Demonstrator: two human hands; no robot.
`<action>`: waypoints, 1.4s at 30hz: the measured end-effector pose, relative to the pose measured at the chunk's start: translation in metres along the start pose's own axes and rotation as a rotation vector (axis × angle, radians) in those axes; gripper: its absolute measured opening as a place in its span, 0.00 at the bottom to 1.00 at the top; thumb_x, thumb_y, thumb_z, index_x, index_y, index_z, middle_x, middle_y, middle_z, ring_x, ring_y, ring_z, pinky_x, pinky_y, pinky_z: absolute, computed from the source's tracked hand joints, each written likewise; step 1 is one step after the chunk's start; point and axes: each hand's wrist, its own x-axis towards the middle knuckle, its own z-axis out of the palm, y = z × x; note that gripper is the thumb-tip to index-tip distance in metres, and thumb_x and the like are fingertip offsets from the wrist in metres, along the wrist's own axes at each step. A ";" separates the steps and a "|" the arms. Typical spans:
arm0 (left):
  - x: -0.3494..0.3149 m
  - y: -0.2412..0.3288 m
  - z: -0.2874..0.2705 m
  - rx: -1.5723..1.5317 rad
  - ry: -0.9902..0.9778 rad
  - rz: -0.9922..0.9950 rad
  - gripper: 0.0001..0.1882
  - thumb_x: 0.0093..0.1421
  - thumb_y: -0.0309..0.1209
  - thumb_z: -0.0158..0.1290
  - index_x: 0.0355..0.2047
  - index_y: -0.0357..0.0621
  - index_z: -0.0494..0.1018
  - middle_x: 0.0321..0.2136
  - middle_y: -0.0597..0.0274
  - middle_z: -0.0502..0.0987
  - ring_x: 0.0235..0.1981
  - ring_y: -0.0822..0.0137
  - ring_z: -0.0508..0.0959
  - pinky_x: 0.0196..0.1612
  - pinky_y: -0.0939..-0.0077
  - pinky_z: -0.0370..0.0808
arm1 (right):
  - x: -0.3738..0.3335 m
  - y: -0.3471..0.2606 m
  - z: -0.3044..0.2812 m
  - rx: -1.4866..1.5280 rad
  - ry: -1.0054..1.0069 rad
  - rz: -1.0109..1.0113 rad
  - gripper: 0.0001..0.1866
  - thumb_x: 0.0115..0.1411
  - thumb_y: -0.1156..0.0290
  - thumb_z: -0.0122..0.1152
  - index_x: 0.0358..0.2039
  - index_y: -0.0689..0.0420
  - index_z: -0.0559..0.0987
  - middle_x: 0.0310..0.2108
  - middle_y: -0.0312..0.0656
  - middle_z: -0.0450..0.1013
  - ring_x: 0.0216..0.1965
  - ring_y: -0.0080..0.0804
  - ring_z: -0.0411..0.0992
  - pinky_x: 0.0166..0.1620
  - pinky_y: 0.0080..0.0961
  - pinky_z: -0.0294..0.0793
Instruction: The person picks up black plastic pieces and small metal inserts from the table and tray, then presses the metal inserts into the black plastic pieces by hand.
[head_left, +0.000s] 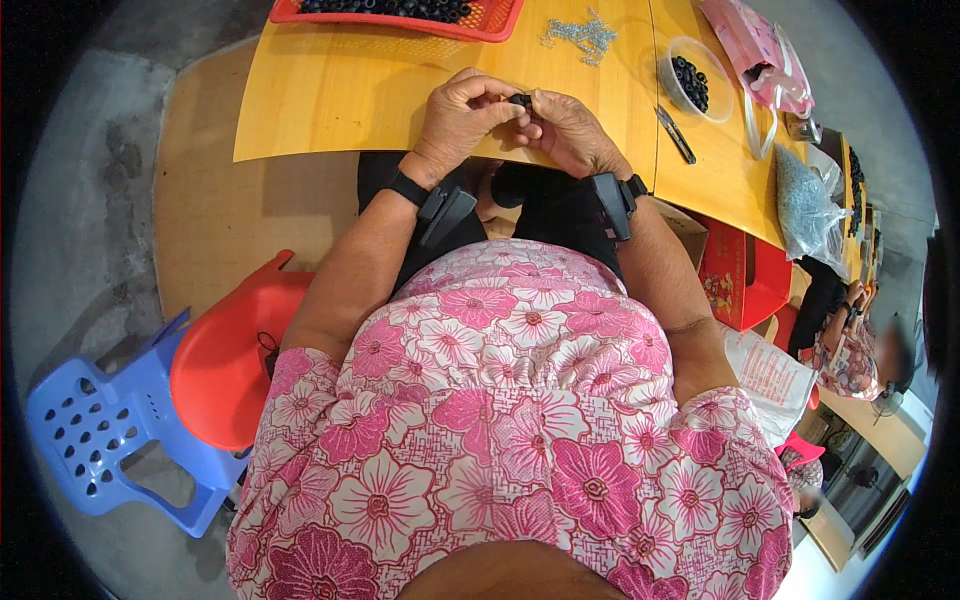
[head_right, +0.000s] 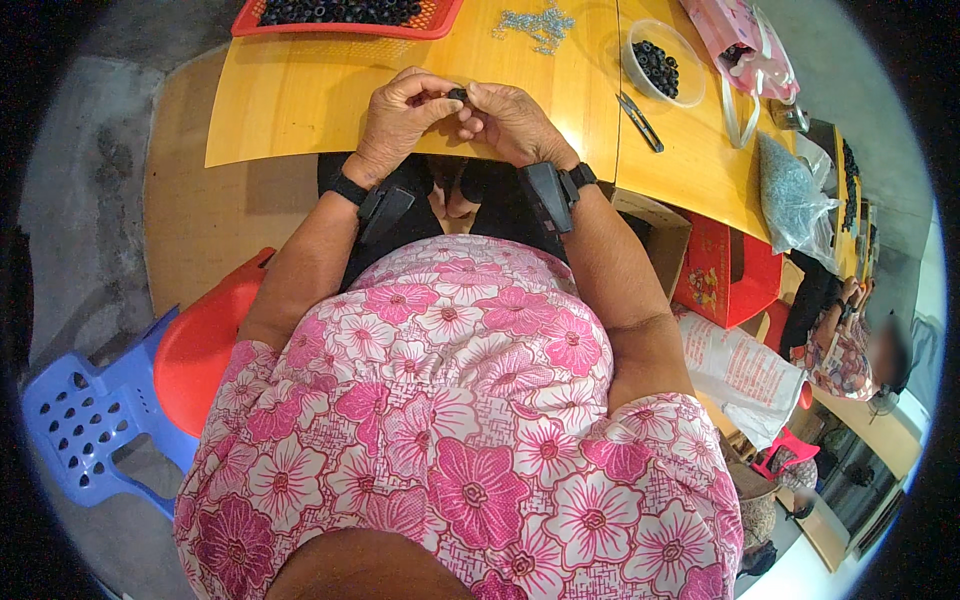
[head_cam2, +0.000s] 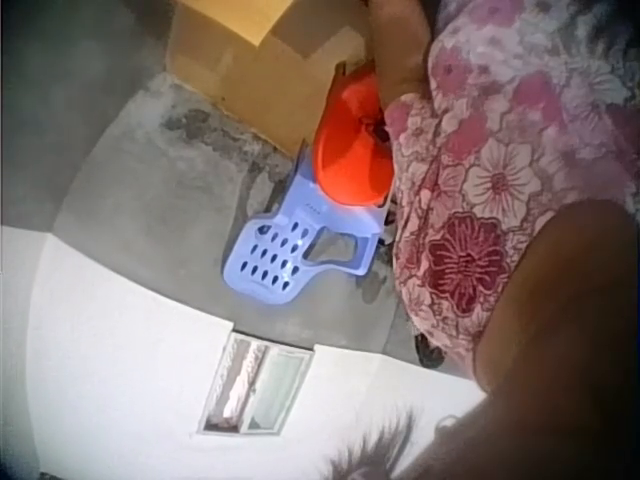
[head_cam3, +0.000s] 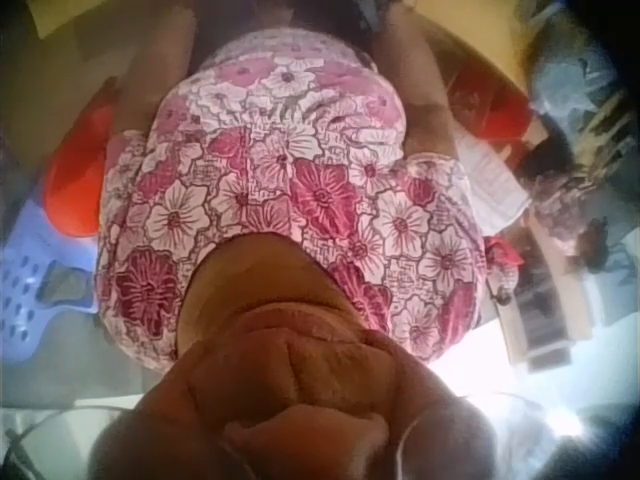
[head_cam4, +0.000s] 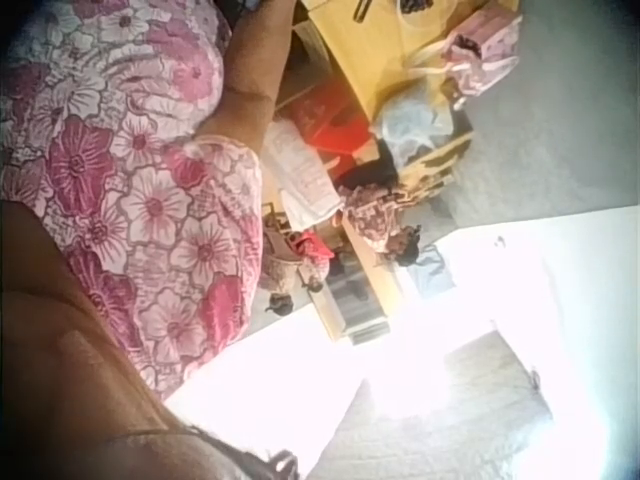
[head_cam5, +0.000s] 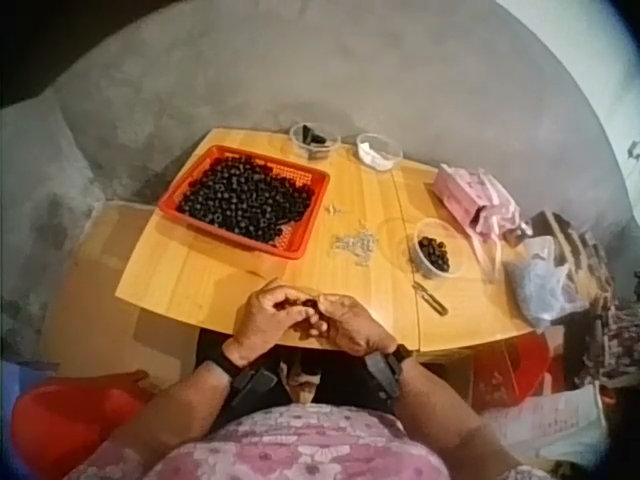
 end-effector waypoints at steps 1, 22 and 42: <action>-0.001 0.001 0.000 0.005 -0.028 -0.005 0.09 0.52 0.27 0.60 0.34 0.39 0.77 0.28 0.68 0.73 0.29 0.77 0.73 0.33 0.85 0.71 | -0.002 0.000 0.000 0.006 0.008 -0.002 0.19 0.59 0.55 0.57 0.32 0.62 0.76 0.24 0.33 0.68 0.26 0.23 0.65 0.39 0.27 0.71; 0.001 0.001 0.006 0.027 -0.042 -0.018 0.07 0.52 0.26 0.59 0.31 0.38 0.75 0.27 0.67 0.74 0.28 0.76 0.74 0.33 0.85 0.72 | -0.010 0.002 0.005 -0.081 0.248 -0.076 0.12 0.59 0.65 0.59 0.33 0.63 0.75 0.24 0.37 0.71 0.23 0.20 0.69 0.32 0.24 0.79; 0.000 0.002 0.011 0.055 -0.054 -0.066 0.08 0.53 0.28 0.59 0.31 0.38 0.75 0.24 0.67 0.76 0.25 0.78 0.75 0.30 0.85 0.73 | -0.007 -0.016 -0.001 -0.801 0.307 -0.273 0.07 0.59 0.72 0.57 0.33 0.62 0.77 0.24 0.34 0.73 0.23 0.18 0.70 0.30 0.13 0.70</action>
